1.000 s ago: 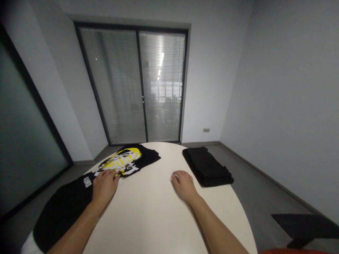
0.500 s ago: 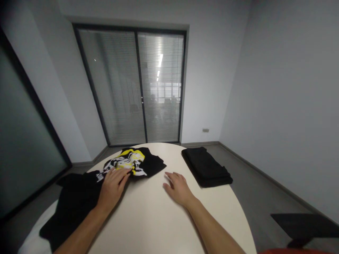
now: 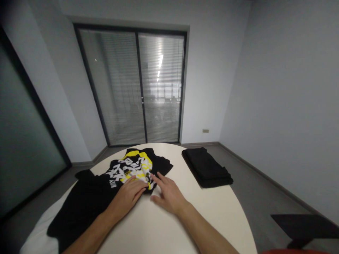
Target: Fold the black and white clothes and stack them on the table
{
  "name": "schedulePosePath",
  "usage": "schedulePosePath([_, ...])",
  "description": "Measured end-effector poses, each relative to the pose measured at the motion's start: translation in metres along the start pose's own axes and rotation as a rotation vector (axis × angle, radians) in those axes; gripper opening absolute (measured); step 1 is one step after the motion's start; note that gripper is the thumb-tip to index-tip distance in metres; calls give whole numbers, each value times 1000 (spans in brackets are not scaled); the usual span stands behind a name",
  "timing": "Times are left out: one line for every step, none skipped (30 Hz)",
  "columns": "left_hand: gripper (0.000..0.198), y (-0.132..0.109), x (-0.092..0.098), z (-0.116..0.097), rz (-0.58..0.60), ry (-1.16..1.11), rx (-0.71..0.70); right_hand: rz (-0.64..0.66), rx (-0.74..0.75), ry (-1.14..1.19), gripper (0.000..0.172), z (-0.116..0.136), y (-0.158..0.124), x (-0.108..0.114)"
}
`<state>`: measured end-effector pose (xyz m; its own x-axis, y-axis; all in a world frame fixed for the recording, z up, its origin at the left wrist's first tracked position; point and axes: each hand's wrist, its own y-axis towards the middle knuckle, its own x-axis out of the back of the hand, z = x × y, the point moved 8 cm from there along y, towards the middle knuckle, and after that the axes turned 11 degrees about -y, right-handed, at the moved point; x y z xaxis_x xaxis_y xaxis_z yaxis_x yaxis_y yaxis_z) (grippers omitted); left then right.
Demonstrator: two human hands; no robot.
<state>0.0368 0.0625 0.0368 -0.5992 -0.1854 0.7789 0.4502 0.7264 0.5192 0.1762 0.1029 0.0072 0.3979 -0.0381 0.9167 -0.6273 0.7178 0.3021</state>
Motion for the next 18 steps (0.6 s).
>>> schedulePosePath([25,0,-4,-6,34,-22,-22,-2,12,25,68,5,1,-2])
schedulePosePath([24,0,-7,-11,69,-42,-38,-8,18,59,57,9,2,-4])
schedulePosePath([23,-1,-9,-15,94,-56,-44,-20,11,104,45,9,4,-5])
schedulePosePath([23,-1,-9,-17,105,-58,-42,-35,-15,158,37,7,5,-6])
schedulePosePath([25,-1,-6,-17,96,-45,-35,-56,-60,220,32,1,6,-6])
schedulePosePath([28,0,-1,-15,67,-19,-21,-86,-120,288,30,-7,7,-5])
schedulePosePath([31,0,6,-12,24,20,-3,-135,-189,365,27,-17,8,-3])
schedulePosePath([33,0,15,-7,-29,66,20,-193,-258,458,25,-28,8,0])
schedulePosePath([34,-1,24,0,-86,116,48,-257,-326,571,23,-40,8,2])
schedulePosePath([35,-2,32,8,-142,165,83,-319,-402,700,21,-53,7,3])
schedulePosePath([36,-4,40,17,-189,214,129,-379,-485,836,22,-65,4,3])
schedulePosePath([38,-7,46,27,-224,263,186,-437,-568,967,24,-77,1,4])
schedulePosePath([41,-11,50,38,-246,315,254,-502,-644,1083,25,-88,-3,5])
schedulePosePath([44,-16,53,49,-251,366,331,-584,-703,1178,25,-98,-8,9])
schedulePosePath([47,-21,54,60,-238,411,414,-679,-736,1251,24,-107,-13,15])
schedulePosePath([51,-26,53,70,-207,443,497,-778,-746,1310,23,-114,-18,22])
schedulePosePath([55,-31,50,80,-158,460,572,-866,-746,1360,22,-120,-23,29])
schedulePosePath([58,-36,45,88,-94,458,635,-939,-739,1402,20,-124,-27,36])
